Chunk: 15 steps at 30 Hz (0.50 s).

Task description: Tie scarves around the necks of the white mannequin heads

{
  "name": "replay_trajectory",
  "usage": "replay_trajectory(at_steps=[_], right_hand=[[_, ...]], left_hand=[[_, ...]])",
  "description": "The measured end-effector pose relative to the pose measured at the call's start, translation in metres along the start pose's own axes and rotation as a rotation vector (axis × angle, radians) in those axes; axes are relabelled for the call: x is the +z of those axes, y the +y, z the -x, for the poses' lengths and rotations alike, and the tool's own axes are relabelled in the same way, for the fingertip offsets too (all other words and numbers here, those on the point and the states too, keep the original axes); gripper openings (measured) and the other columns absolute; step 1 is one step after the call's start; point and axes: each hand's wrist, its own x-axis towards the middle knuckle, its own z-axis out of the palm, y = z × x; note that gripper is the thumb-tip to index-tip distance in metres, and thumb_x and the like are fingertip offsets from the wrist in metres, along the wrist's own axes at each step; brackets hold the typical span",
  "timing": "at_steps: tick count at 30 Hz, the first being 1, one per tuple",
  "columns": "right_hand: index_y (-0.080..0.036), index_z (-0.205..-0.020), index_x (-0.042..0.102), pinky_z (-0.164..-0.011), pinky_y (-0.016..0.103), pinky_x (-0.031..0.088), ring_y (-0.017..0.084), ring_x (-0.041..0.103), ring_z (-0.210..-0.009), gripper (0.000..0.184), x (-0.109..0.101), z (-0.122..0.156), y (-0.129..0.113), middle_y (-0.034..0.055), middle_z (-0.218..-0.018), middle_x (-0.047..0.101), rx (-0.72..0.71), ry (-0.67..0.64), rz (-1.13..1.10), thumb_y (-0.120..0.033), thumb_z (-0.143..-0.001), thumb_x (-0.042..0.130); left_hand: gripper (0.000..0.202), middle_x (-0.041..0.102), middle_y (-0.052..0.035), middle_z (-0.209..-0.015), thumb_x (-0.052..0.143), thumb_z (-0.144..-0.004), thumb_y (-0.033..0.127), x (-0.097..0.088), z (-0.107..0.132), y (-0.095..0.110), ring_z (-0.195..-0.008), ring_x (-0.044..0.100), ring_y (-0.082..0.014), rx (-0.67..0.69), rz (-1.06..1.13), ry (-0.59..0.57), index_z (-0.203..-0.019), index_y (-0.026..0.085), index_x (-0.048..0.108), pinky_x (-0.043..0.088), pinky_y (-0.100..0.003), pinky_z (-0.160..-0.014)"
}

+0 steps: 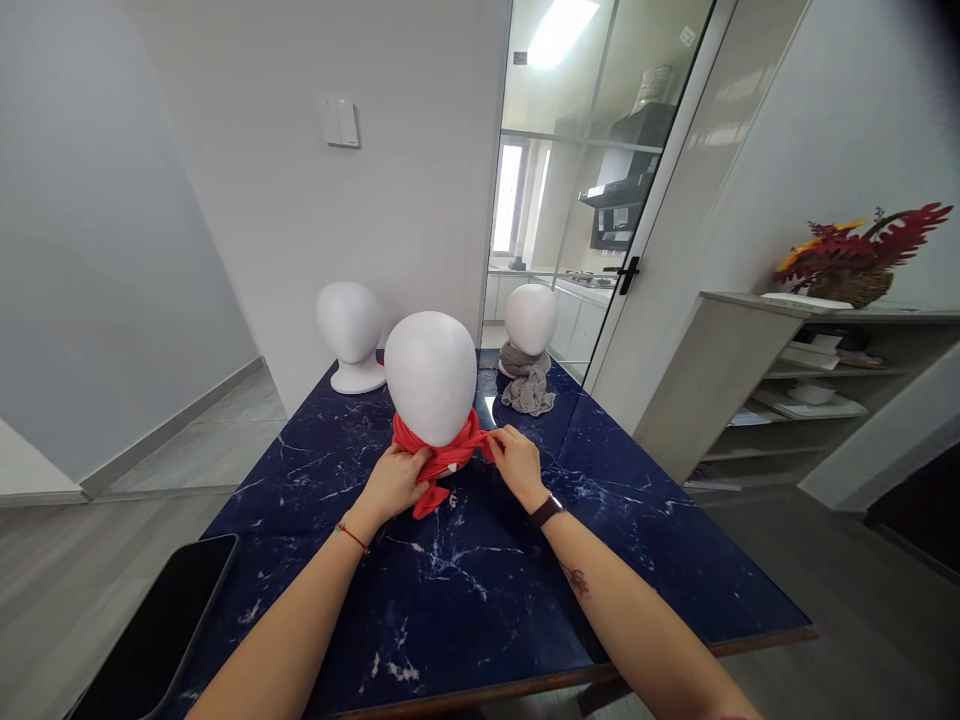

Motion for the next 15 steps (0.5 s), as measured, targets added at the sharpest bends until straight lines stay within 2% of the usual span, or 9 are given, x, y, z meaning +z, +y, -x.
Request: replay_trajectory(at_steps=[3, 6, 8, 11, 13, 15], right_hand=[[-0.019, -0.087, 0.064, -0.079, 0.025, 0.043, 0.015, 0.058, -0.088, 0.019, -0.002, 0.003, -0.009, 0.0055, -0.094, 0.060, -0.188, 0.006, -0.191, -0.026, -0.089, 0.047], [-0.019, -0.088, 0.060, -0.087, 0.028, 0.044, 0.016, 0.058, -0.096, 0.019, 0.000, 0.010, -0.023, 0.0066, -0.102, 0.060, -0.321, -0.086, -0.400, -0.026, -0.091, 0.042], [-0.019, -0.095, 0.057, -0.082, 0.027, 0.048, 0.014, 0.061, -0.085, 0.024, 0.005, 0.015, -0.029, 0.0053, -0.096, 0.063, -0.261, -0.155, -0.510, -0.026, -0.094, 0.035], [-0.019, -0.102, 0.055, -0.065, 0.023, 0.049, 0.010, 0.061, -0.060, 0.026, 0.014, 0.017, -0.031, 0.0018, -0.084, 0.064, -0.122, -0.252, -0.592, -0.027, -0.096, 0.030], [-0.019, -0.100, 0.057, -0.065, 0.022, 0.048, 0.010, 0.060, -0.060, 0.023, 0.017, 0.017, -0.029, 0.0011, -0.081, 0.065, -0.117, -0.272, -0.544, -0.027, -0.095, 0.036], [-0.019, -0.095, 0.061, -0.069, 0.023, 0.046, 0.012, 0.061, -0.069, 0.019, 0.015, 0.016, -0.027, 0.0014, -0.081, 0.065, -0.163, -0.265, -0.419, -0.031, -0.091, 0.047]], left_hand=[[0.022, 0.068, -0.0079, -0.081, 0.057, -0.074, 0.021, 0.000, 0.001, 0.002, -0.083, 0.064, -0.0237, 0.017, 0.040, 0.016, -0.095, 0.017, 0.053, 0.040, -0.037, -0.087], [0.017, 0.067, -0.0083, -0.087, 0.056, -0.075, 0.020, 0.000, 0.001, 0.005, -0.087, 0.062, -0.0236, 0.020, 0.077, 0.055, -0.091, 0.018, 0.052, 0.041, -0.037, -0.085], [0.016, 0.067, -0.0080, -0.089, 0.056, -0.076, 0.020, 0.000, 0.001, 0.006, -0.088, 0.061, -0.0236, 0.018, 0.091, 0.075, -0.091, 0.019, 0.051, 0.041, -0.036, -0.083], [0.012, 0.065, -0.0059, -0.086, 0.056, -0.078, 0.023, 0.001, 0.002, 0.008, -0.085, 0.060, -0.0226, 0.022, 0.100, 0.077, -0.089, 0.020, 0.051, 0.041, -0.036, -0.082], [0.011, 0.065, -0.0050, -0.085, 0.056, -0.080, 0.026, 0.000, 0.002, 0.009, -0.084, 0.060, -0.0219, 0.041, 0.118, 0.067, -0.087, 0.020, 0.051, 0.042, -0.035, -0.082], [0.013, 0.065, -0.0056, -0.088, 0.057, -0.080, 0.028, -0.001, 0.002, 0.010, -0.086, 0.059, -0.0218, 0.075, 0.145, 0.059, -0.089, 0.020, 0.052, 0.042, -0.035, -0.084]])
